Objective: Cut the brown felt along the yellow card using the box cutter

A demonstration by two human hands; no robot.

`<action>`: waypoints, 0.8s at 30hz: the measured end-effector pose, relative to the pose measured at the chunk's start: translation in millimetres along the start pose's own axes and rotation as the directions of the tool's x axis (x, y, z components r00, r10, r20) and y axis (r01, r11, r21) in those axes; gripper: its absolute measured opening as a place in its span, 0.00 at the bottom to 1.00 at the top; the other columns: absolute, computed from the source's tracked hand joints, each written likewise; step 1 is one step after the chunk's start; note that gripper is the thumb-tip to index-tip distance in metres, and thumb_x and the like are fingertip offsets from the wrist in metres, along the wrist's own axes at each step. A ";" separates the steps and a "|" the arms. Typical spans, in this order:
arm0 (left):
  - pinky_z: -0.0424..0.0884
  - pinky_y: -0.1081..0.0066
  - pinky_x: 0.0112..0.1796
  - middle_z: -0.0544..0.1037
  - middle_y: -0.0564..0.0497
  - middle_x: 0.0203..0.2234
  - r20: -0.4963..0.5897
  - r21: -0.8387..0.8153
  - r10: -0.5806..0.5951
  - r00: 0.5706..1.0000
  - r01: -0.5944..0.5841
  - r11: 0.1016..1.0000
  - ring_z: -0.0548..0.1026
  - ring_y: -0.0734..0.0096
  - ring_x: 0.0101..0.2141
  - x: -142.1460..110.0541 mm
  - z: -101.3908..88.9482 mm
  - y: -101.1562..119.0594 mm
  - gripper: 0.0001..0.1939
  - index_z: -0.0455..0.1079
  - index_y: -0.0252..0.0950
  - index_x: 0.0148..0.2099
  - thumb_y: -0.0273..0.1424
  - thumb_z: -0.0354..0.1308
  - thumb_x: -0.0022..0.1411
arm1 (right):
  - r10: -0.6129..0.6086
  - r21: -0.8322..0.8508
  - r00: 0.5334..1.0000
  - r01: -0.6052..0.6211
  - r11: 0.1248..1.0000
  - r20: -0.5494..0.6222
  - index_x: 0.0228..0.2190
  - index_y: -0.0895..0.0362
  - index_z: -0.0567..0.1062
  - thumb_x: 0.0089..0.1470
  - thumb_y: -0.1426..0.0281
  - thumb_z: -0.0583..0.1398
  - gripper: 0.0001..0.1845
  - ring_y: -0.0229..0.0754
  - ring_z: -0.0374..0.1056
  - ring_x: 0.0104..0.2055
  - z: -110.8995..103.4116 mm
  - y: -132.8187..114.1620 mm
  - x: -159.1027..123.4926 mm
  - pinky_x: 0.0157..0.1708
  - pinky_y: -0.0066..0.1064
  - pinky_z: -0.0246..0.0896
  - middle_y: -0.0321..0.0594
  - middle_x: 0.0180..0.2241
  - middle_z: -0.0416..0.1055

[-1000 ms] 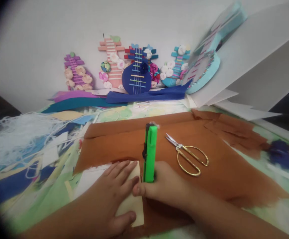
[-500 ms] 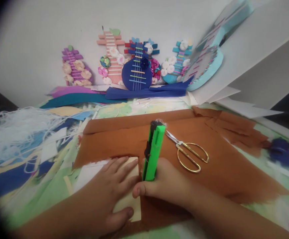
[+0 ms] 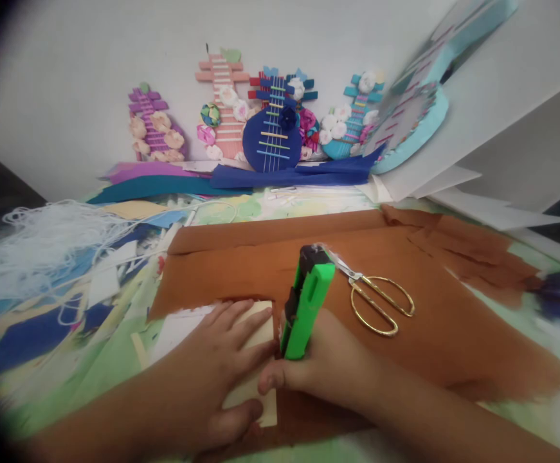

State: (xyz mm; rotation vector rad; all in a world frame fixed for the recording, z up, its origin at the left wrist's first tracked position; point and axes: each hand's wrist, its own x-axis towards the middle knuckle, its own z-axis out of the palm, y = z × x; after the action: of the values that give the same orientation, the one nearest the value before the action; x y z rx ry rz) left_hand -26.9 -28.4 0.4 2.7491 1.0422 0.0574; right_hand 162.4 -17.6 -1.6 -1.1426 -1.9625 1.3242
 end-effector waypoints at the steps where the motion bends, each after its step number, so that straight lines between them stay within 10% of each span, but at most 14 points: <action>1: 0.42 0.46 0.49 0.52 0.46 0.56 0.001 0.004 0.000 1.000 0.000 1.000 0.48 0.43 0.53 -0.1 -0.1 0.1 0.26 0.60 0.41 0.51 0.46 0.52 0.51 | 0.003 -0.008 1.000 -0.003 1.000 0.003 0.19 0.57 0.61 0.36 0.55 0.63 0.21 0.32 0.56 0.23 -0.2 -0.4 0.2 0.21 0.23 0.52 0.30 0.20 0.58; 11: 0.44 0.44 0.48 0.51 0.47 0.57 0.012 -0.006 0.013 1.000 -0.013 1.000 0.48 0.43 0.53 -1.3 -1.9 -1.1 0.26 0.59 0.43 0.52 0.46 0.52 0.52 | 0.054 -0.261 0.998 -0.043 0.964 0.035 0.22 0.57 0.65 0.44 0.62 0.58 0.11 0.35 0.61 0.24 4.3 -5.5 -3.7 0.24 0.24 0.55 0.33 0.21 0.64; 24: 0.45 0.44 0.48 0.52 0.47 0.56 -0.009 0.005 0.022 1.000 -0.022 1.000 0.49 0.42 0.53 -2.0 -1.6 -1.8 0.24 0.63 0.41 0.48 0.46 0.53 0.52 | 0.029 -0.136 0.999 -0.033 0.990 -0.026 0.19 0.56 0.63 0.39 0.55 0.62 0.19 0.33 0.54 0.21 2.4 -1.6 -0.5 0.19 0.25 0.48 0.31 0.19 0.59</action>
State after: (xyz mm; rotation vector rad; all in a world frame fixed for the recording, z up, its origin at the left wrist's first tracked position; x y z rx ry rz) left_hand -29.8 -28.2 1.7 2.7675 1.0157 0.0710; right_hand 160.1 -19.4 -1.1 -1.2515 -2.0517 1.2012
